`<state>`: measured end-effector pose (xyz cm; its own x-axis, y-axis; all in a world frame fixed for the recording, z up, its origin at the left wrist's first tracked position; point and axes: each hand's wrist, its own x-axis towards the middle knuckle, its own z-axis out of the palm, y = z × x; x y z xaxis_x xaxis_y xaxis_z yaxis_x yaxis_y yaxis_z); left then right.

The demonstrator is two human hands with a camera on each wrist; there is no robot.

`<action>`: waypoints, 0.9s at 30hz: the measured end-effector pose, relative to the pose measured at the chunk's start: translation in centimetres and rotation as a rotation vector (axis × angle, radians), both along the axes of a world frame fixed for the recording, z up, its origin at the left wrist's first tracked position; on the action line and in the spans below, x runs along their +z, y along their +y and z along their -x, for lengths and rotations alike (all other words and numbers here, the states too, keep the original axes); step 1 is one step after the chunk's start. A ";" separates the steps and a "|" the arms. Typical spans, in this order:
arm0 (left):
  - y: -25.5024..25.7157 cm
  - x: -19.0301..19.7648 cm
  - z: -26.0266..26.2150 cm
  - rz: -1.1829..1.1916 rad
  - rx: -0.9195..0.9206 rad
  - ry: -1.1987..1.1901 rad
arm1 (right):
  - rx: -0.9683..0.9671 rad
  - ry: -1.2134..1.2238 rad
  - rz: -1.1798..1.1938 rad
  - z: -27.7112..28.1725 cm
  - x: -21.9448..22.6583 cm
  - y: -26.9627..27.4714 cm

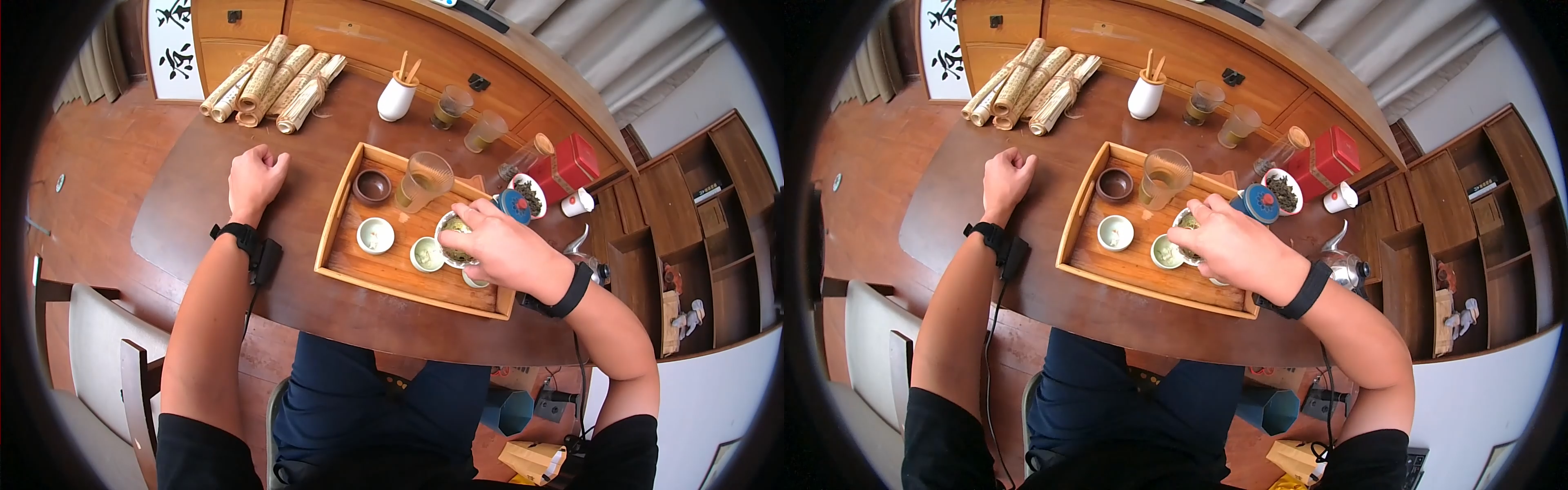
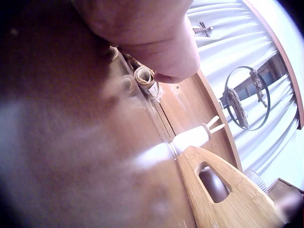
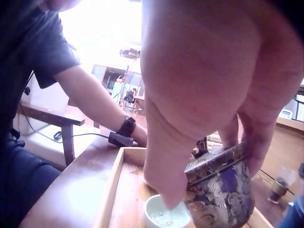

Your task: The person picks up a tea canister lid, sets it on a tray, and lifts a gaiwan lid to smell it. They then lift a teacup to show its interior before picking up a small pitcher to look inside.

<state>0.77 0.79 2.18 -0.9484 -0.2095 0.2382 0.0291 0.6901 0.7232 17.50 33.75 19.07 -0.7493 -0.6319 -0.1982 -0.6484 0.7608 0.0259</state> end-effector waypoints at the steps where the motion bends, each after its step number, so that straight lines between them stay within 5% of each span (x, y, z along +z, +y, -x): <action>1: 0.0 0.0 0.0 0.000 0.000 0.000 | 0.000 0.000 0.000 0.0 0.0 0.2; 12: 0.0 0.1 -0.1 -0.014 -0.003 0.004 | -0.134 -0.102 0.281 0.1 -1.4 1.2; 27: 0.1 0.1 -0.1 -0.012 0.005 -0.009 | -0.036 -0.091 0.344 1.2 -0.9 -0.5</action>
